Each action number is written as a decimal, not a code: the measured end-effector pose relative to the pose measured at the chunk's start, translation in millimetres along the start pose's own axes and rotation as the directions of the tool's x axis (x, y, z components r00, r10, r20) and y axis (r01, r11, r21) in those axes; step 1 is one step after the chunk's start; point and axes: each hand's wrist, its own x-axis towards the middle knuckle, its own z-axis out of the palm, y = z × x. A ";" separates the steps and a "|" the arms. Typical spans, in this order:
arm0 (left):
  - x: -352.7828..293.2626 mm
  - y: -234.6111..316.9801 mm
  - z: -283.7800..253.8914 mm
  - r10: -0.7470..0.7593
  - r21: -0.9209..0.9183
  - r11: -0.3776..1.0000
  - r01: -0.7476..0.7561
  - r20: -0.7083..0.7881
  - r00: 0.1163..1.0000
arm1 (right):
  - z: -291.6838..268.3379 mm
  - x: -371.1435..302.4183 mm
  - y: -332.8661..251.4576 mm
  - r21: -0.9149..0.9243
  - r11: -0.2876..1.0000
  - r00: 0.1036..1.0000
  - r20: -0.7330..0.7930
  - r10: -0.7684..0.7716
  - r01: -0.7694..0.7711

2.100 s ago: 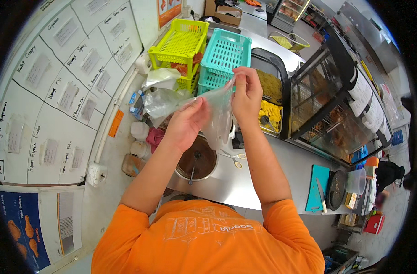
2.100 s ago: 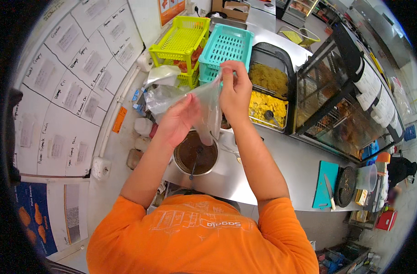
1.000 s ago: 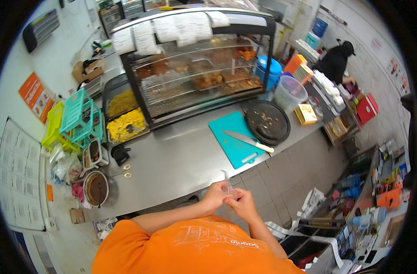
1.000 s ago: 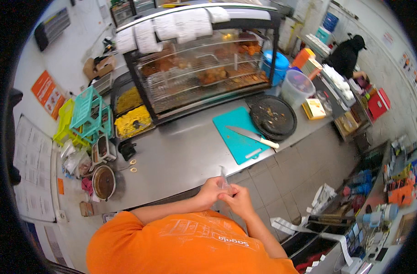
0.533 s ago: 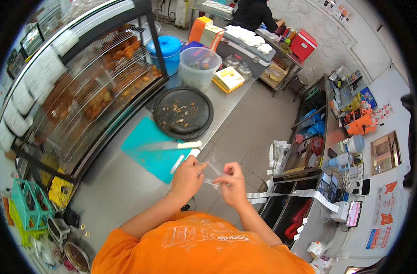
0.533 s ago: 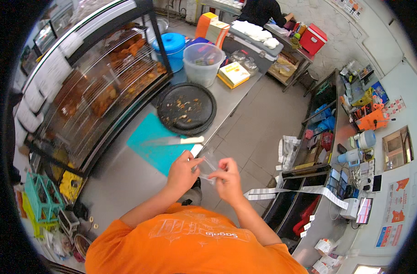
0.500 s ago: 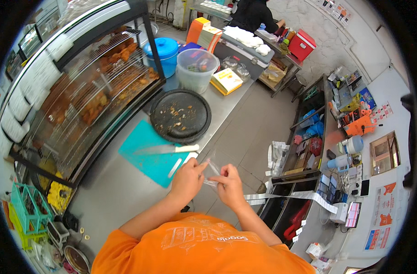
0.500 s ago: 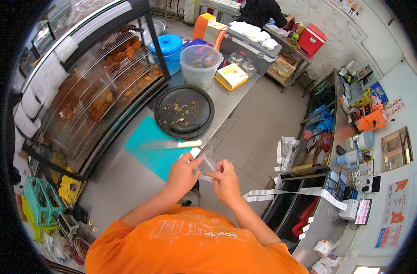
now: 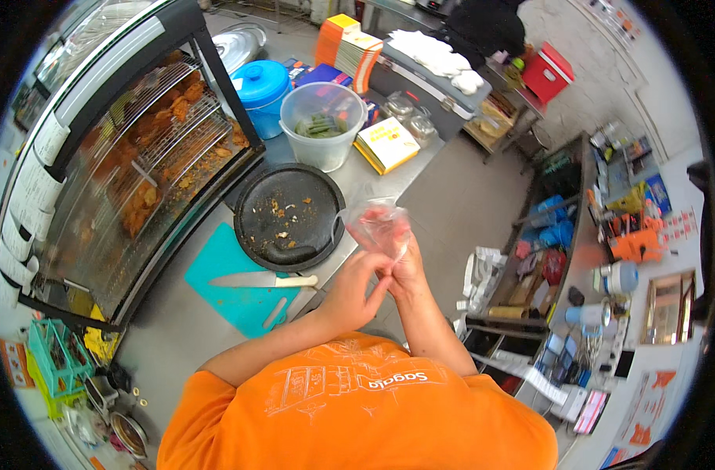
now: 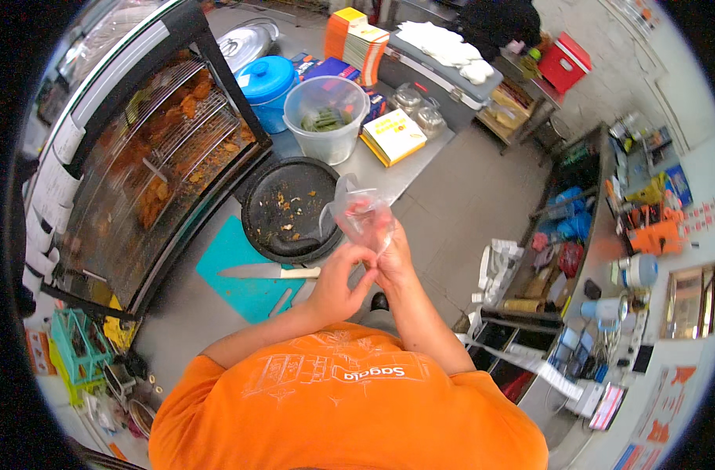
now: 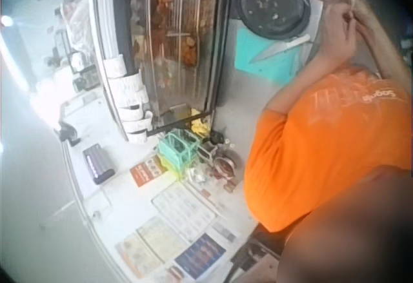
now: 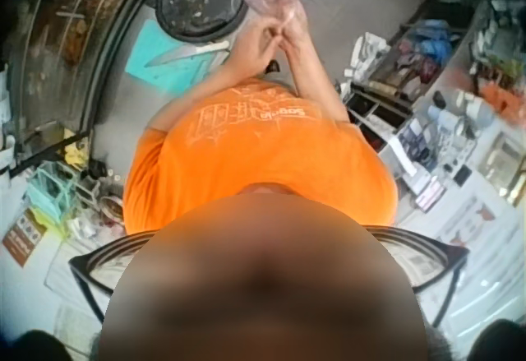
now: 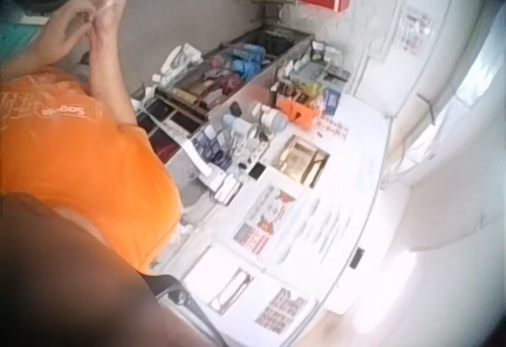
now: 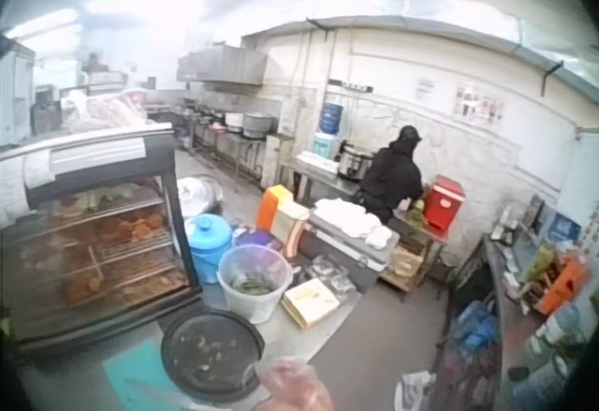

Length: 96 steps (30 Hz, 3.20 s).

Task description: The person assembles multiple food orders by placing fried chicken, rice, and vegetables into takeaway boxes. They use a knife to cut chicken, a ladle to add sauce, and tongs to transfer items from a heated display case into boxes, then place the completed boxes on a counter.

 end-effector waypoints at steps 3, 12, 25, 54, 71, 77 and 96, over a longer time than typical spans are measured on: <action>33.1 -24.0 27.3 -0.134 0.154 0.975 0.157 -0.148 0.980 | -34.5 36.3 -24.0 -0.170 0.983 0.990 0.104 0.092 -0.073; 98.2 -34.5 114.7 0.027 0.208 0.978 0.031 -0.269 0.963 | -82.3 163.2 -84.4 -0.225 0.971 0.977 0.171 0.125 -0.085; 61.3 -118.5 83.2 -0.391 -0.975 0.026 0.222 0.194 0.899 | -83.5 132.0 -80.6 -0.050 0.324 0.094 0.905 0.415 -0.945; 294.7 -237.3 88.9 -0.972 -0.596 0.213 0.774 -0.049 0.230 | -309.8 595.6 -37.5 -0.541 -0.167 0.523 0.613 0.593 0.824; 277.5 -180.9 102.6 -0.850 -0.551 0.519 0.654 -0.249 0.465 | -335.9 632.2 -67.7 -0.537 0.071 0.366 0.659 0.656 0.840; 281.3 -158.2 116.2 -0.855 -0.680 0.503 0.533 -0.303 0.421 | -282.9 578.2 -140.4 -0.752 0.020 0.751 0.656 -0.079 0.659; 188.4 -62.4 65.5 0.097 0.328 0.833 0.445 -0.879 0.467 | -101.0 250.6 -155.8 -0.533 0.489 0.572 0.816 0.083 0.690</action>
